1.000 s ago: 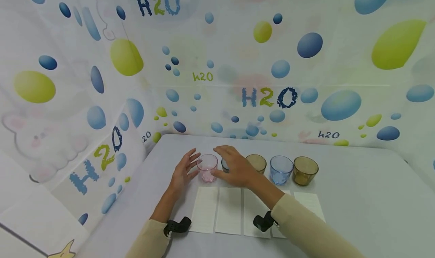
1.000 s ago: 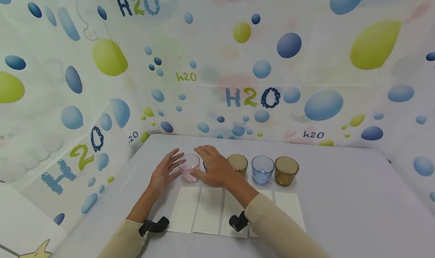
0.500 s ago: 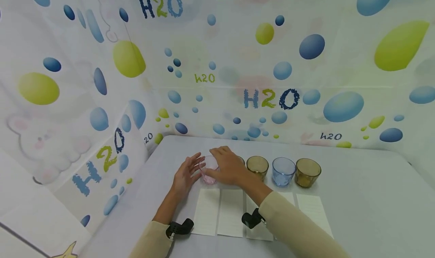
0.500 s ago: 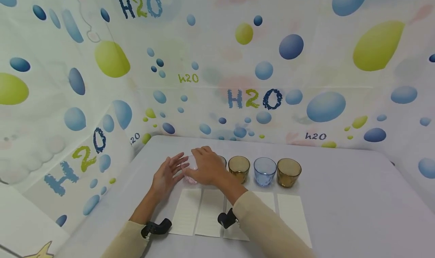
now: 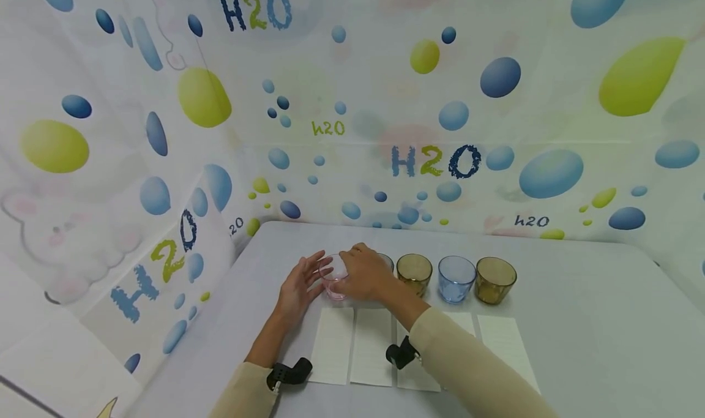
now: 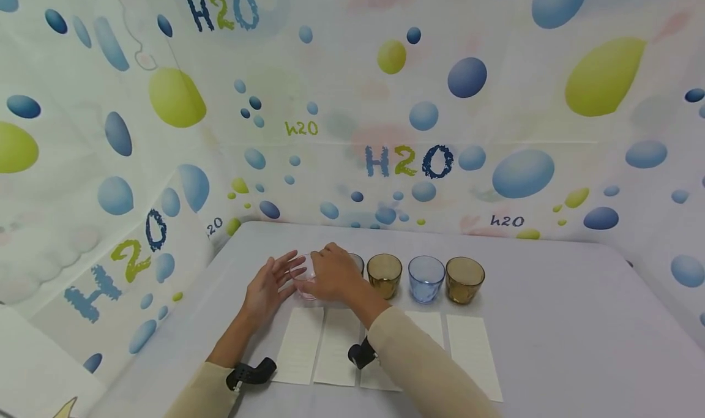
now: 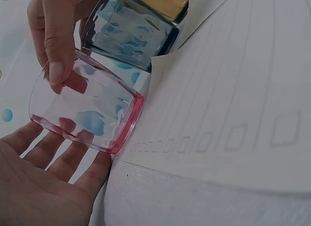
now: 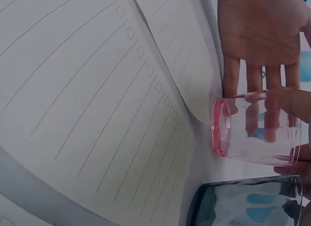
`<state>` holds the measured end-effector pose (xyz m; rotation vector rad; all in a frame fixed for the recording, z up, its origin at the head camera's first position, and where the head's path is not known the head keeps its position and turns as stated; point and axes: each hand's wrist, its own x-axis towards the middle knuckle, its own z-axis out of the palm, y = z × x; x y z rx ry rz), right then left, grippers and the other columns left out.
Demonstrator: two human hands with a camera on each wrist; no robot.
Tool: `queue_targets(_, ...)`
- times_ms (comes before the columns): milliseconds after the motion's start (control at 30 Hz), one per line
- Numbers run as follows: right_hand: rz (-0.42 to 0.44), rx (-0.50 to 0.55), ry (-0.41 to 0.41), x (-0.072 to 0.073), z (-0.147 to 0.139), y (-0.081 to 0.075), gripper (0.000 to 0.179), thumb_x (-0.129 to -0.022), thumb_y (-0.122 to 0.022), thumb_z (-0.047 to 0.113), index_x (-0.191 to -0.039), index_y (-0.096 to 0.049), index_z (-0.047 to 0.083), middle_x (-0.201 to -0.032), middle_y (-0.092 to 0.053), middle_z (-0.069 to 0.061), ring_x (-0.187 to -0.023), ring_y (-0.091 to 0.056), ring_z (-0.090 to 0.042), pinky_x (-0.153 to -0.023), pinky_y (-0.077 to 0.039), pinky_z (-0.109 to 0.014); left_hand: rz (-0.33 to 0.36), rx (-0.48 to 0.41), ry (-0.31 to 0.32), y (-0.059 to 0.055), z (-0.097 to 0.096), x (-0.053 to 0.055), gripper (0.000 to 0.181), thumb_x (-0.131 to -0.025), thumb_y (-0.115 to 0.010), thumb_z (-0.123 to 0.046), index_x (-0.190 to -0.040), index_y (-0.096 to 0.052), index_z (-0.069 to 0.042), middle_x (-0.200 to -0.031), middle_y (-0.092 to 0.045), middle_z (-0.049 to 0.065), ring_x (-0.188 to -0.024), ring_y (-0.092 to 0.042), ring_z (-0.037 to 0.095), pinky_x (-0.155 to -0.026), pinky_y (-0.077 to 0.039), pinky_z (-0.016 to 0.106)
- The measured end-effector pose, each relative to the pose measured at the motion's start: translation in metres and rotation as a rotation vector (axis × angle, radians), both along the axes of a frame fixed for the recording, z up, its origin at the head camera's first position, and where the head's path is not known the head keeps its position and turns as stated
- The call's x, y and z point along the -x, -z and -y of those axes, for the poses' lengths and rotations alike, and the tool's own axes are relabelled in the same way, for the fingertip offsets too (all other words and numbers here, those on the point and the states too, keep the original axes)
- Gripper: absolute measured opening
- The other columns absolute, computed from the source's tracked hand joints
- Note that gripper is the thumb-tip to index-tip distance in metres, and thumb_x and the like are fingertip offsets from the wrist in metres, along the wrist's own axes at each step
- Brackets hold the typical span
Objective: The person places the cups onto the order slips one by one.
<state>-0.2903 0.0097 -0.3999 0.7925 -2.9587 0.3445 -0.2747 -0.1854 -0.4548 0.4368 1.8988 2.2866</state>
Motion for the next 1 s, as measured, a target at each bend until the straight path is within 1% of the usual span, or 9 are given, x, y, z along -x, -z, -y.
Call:
queue_targets(200, -0.007, 0.025, 0.013, -0.001, 0.003, 0.000, 0.075, -0.088, -0.070, 0.056, -0.142, -0.055, 0.006, -0.139, -0.062, -0.008, -0.135, -0.048, -0.024, -0.113, -0.043, -0.043, -0.007, 0.005, 0.001, -0.001, -0.001, -0.001, 0.065, -0.108, -0.025, -0.053, -0.155, -0.036, -0.009, -0.161, -0.033, 0.022, -0.146, -0.034, 0.039, -0.121, -0.024, 0.056)
queue_targets(333, -0.018, 0.047, 0.024, -0.001, 0.005, -0.001, 0.074, -0.087, -0.071, 0.055, -0.139, -0.058, 0.005, -0.136, -0.064, -0.009, -0.138, -0.045, -0.026, -0.113, -0.043, -0.045, -0.006, 0.006, 0.001, -0.001, -0.002, -0.002, 0.065, -0.108, -0.024, -0.052, -0.155, -0.036, -0.007, -0.161, -0.034, 0.023, -0.147, -0.033, 0.040, -0.121, -0.023, 0.058)
queue_targets(433, -0.043, 0.041, 0.029, 0.000, 0.006, -0.001, 0.073, -0.086, -0.072, 0.055, -0.137, -0.059, 0.004, -0.134, -0.066, -0.009, -0.141, -0.042, -0.028, -0.113, -0.042, -0.046, -0.005, 0.006, -0.002, -0.001, -0.002, -0.002, 0.066, -0.108, -0.024, -0.052, -0.154, -0.037, -0.007, -0.160, -0.034, 0.023, -0.146, -0.034, 0.039, -0.121, -0.023, 0.058)
queue_targets(533, -0.053, 0.019, 0.037, 0.001, 0.008, 0.000, 0.075, -0.086, -0.072, 0.056, -0.138, -0.058, 0.004, -0.135, -0.066, -0.009, -0.142, -0.040, -0.028, -0.114, -0.041, -0.046, -0.004, 0.003, -0.008, 0.000, -0.002, -0.001, 0.066, -0.109, -0.024, -0.051, -0.153, -0.038, -0.005, -0.159, -0.035, 0.024, -0.146, -0.035, 0.040, -0.121, -0.023, 0.058)
queue_targets(733, -0.019, -0.009, 0.068, 0.001, 0.011, 0.002, 0.080, -0.086, -0.072, 0.059, -0.143, -0.054, 0.006, -0.142, -0.060, -0.010, -0.144, -0.039, -0.028, -0.115, -0.040, -0.047, -0.007, 0.015, -0.017, 0.000, -0.001, -0.001, 0.069, -0.109, -0.022, -0.050, -0.153, -0.037, 0.001, -0.156, -0.042, 0.020, -0.144, -0.037, 0.039, -0.120, -0.028, 0.056)
queue_targets(833, -0.014, -0.007, 0.074, 0.001, 0.012, 0.003, 0.081, -0.085, -0.072, 0.059, -0.144, -0.054, 0.007, -0.143, -0.060, -0.010, -0.144, -0.037, -0.028, -0.115, -0.040, -0.048, -0.001, 0.003, -0.006, 0.000, 0.000, 0.000, 0.071, -0.109, -0.021, -0.050, -0.154, -0.033, 0.004, -0.157, -0.040, 0.022, -0.145, -0.035, 0.041, -0.119, -0.028, 0.055)
queue_targets(1000, 0.008, 0.046, 0.087, 0.002, 0.012, 0.005, 0.084, -0.082, -0.074, 0.061, -0.144, -0.054, 0.007, -0.144, -0.059, -0.009, -0.144, -0.036, -0.028, -0.113, -0.042, -0.050, -0.001, 0.003, -0.001, -0.001, 0.001, 0.000, 0.068, -0.110, -0.019, -0.048, -0.154, -0.034, 0.002, -0.158, -0.037, 0.023, -0.146, -0.034, 0.041, -0.120, -0.027, 0.055)
